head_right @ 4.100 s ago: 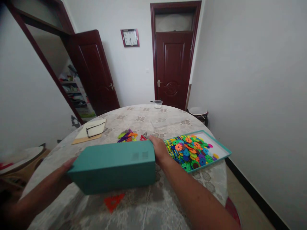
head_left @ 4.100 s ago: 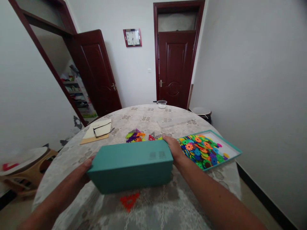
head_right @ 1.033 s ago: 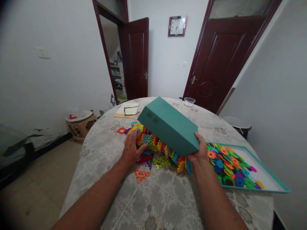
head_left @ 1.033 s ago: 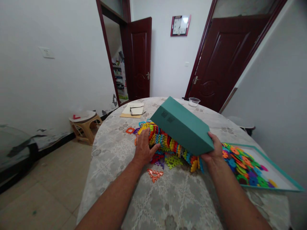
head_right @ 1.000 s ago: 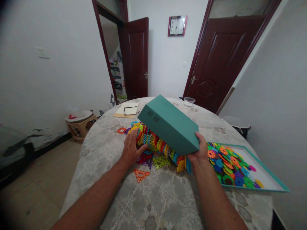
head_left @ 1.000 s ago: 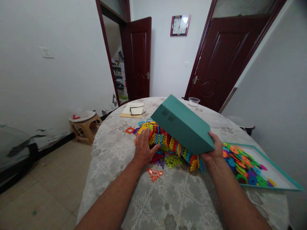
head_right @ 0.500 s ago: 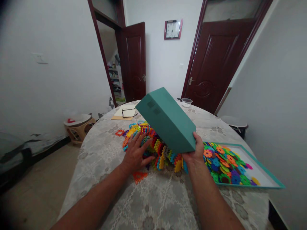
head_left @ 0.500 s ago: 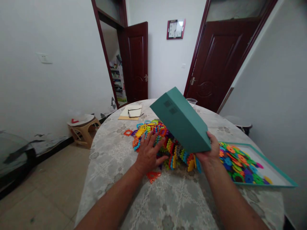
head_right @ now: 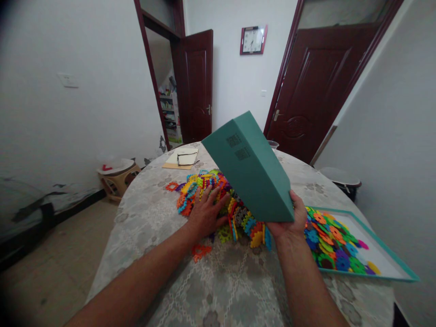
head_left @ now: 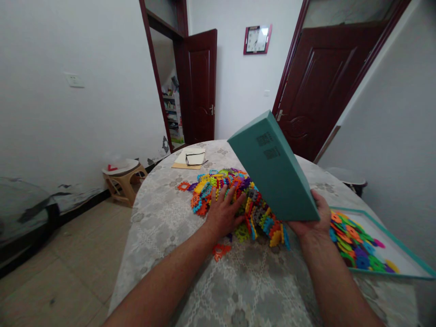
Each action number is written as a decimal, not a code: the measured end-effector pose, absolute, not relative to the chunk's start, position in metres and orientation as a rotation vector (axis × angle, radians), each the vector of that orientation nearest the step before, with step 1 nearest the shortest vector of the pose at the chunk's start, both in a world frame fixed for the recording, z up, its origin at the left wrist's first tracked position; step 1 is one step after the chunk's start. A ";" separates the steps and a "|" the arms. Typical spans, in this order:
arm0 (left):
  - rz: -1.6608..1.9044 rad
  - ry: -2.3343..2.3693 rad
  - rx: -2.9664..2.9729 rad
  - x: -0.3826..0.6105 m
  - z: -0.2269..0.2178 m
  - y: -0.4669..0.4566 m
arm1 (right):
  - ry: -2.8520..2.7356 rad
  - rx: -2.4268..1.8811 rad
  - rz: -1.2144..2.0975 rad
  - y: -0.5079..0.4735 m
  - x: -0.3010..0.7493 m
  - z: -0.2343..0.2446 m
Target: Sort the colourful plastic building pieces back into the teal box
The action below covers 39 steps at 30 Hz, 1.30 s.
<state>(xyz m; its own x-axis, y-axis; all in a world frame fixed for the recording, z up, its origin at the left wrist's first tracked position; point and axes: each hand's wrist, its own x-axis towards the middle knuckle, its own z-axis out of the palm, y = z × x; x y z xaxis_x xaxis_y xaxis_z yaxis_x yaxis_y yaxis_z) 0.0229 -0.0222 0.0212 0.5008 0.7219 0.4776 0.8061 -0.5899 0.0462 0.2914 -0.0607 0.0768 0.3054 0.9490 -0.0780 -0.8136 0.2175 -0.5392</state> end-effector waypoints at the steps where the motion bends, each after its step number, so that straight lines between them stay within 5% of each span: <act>1: -0.672 -1.356 -2.558 0.024 0.022 -0.018 | -0.294 -0.557 1.225 -0.061 0.291 0.078; 20: -0.476 -1.705 -2.579 0.074 0.036 0.099 | -0.253 -0.651 1.138 -0.051 0.291 0.060; 39: -0.519 -1.304 -2.700 -0.011 0.042 -0.034 | -0.296 -0.647 1.191 -0.050 0.266 0.054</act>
